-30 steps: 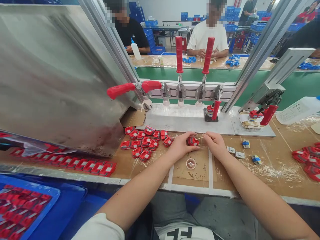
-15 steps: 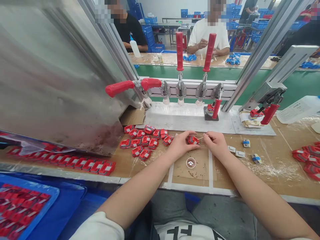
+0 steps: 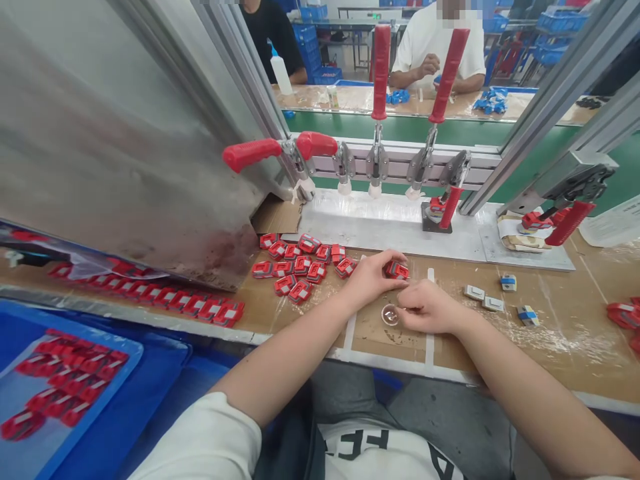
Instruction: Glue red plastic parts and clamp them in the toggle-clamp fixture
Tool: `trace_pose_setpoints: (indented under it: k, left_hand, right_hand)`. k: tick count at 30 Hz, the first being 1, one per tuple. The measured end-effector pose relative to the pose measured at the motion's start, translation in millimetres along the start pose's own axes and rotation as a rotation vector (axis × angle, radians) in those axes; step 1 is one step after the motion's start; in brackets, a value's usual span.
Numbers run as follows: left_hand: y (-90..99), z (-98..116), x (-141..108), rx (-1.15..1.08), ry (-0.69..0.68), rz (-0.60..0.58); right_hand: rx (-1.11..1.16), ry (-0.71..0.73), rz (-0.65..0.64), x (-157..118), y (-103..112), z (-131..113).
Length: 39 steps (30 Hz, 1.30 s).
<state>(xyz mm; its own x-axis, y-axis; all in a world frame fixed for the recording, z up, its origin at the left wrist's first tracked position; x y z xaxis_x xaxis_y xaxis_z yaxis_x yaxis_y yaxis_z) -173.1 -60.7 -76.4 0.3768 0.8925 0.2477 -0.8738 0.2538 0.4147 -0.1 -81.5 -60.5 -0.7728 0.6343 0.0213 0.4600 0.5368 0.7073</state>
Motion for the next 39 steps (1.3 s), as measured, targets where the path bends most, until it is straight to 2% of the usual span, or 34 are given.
trace_pose_setpoints:
  k: [3, 6, 11, 13, 21, 31, 39]
  left_hand:
    - [-0.2, 0, 0, -0.011, -0.009, 0.001]
    - [0.0, 1, 0, -0.007, -0.015, 0.003]
    - [0.2, 1, -1, 0.017, 0.002, -0.004]
    - [0.3, 1, -1, 0.034, -0.001, -0.004]
    - [-0.8, -1, 0, 0.052, -0.012, 0.006]
    - [-1.0, -1, -1, 0.037, 0.001, 0.013]
    - [-0.5, 2, -1, 0.055, 0.004, 0.019]
  right_hand:
    - [-0.020, 0.003, 0.006, 0, -2, 0]
    - [0.082, -0.012, 0.100, -1, 6, 1]
    - [0.255, -0.294, 0.564, -2, 26, 13]
    - [0.283, -0.371, 0.630, 0, 28, 18]
    - [0.302, -0.385, 0.580, 6, 23, 25]
    - [0.274, -0.439, 0.569, 3, 26, 26]
    - [0.086, -0.381, 0.625, 1, 28, 25]
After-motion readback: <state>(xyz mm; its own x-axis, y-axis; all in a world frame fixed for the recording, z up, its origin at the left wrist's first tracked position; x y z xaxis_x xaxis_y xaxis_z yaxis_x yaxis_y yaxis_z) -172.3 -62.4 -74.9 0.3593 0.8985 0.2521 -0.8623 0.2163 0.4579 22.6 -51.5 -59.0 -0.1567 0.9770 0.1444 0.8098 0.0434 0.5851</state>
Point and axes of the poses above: each hand's wrist, its own x-axis towards the middle knuckle, its own y-axis out of the back of the hand, z = x × y, the point moved 2 cm from there along x, towards the middle knuckle, and after that the axes turned 13 degrees about -y, right-handed, at the moved point
